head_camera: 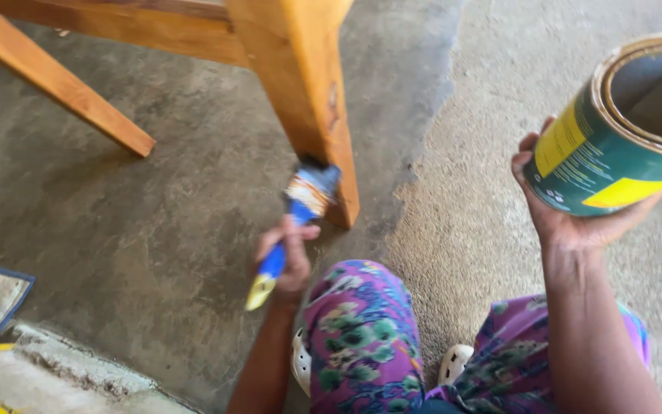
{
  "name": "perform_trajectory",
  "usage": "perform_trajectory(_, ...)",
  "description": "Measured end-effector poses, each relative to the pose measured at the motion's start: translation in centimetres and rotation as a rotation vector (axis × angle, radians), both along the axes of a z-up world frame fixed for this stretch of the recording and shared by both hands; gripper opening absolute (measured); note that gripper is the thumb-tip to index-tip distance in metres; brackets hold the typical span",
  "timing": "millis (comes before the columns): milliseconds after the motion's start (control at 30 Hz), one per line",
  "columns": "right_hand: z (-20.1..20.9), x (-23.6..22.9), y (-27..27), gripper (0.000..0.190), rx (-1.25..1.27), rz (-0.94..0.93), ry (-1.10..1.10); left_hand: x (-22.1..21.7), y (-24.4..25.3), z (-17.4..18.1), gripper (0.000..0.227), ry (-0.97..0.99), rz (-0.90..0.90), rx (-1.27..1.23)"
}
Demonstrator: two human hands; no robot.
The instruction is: Applying varnish to a wooden furniture frame using a paintbrush.
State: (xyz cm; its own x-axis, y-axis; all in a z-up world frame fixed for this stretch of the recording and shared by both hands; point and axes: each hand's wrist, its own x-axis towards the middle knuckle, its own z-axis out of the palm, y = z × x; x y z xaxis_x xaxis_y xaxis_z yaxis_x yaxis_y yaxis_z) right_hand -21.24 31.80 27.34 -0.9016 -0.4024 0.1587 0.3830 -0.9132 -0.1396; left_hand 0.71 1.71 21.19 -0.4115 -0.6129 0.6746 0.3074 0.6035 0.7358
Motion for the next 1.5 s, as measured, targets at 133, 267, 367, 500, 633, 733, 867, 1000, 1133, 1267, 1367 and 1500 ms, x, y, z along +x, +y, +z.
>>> perform_trajectory(133, -0.3, -0.1, -0.6, 0.09, -0.024, 0.026, -0.005, 0.9, -3.2, 2.7, 0.015, 0.42, -0.085, -0.033)
perform_trajectory(267, 0.0, -0.5, -1.7, 0.093, -0.067, 0.064, -0.046, -0.3, -3.6, 3.8, 0.016, 0.366, -0.158, -0.312)
perform_trajectory(367, -0.5, -0.5, -2.1, 0.091, -0.105, 0.104, -0.091, -0.7, -4.3, -2.2, 0.014, 0.057, -0.213, -0.477)
perform_trajectory(500, 0.1, -0.4, -2.5, 0.095, -0.114, 0.128, -0.059, 0.3, -5.2, -10.8, 0.018, -0.24, -0.214, -0.604)
perform_trajectory(633, 0.0, -0.4, -2.5, 0.09, -0.049, 0.145, -0.019, 2.6, -4.7, -12.7, 0.022, -0.284, -0.175, -0.681)
perform_trajectory(733, 0.3, -0.7, -3.1, 0.088, -0.076, 0.136, -0.068, 1.4, -5.4, -12.1, 0.02, -0.364, -0.381, -0.624)
perform_trajectory(867, -0.1, -0.7, -3.1, 0.09, -0.055, 0.133, -0.055, -2.6, -7.6, -15.5, 0.015, -0.528, -0.543, -0.973)
perform_trajectory(1000, 0.3, -1.2, -4.9, 0.089, 0.009, 0.135, 0.012, -3.7, -9.7, -10.3, 0.018, -0.484, -0.564, -1.11)
perform_trajectory(1133, 3.2, -0.2, -7.4, 0.084, -0.224, 0.184, -0.271, -1.4, -10.2, 0.9, 0.019, -0.357, -0.479, -1.091)
perform_trajectory(1267, 0.2, -2.6, -7.9, 0.076, -0.204, 0.098, -0.369, 0.9, -9.7, 10.6, 0.03, -0.127, -0.39, -1.006)
perform_trajectory(1367, -3.1, -4.9, -7.9, 0.072, -0.139, 0.071, -0.289, 1.7, -9.6, 13.8, 0.036, 0.017, -0.302, -0.955)
perform_trajectory(1500, -5.2, -6.4, -8.1, 0.073, -0.05, 0.014, -0.179, 0.7, -8.9, 11.6, 0.037, 0.188, -0.212, -0.842)
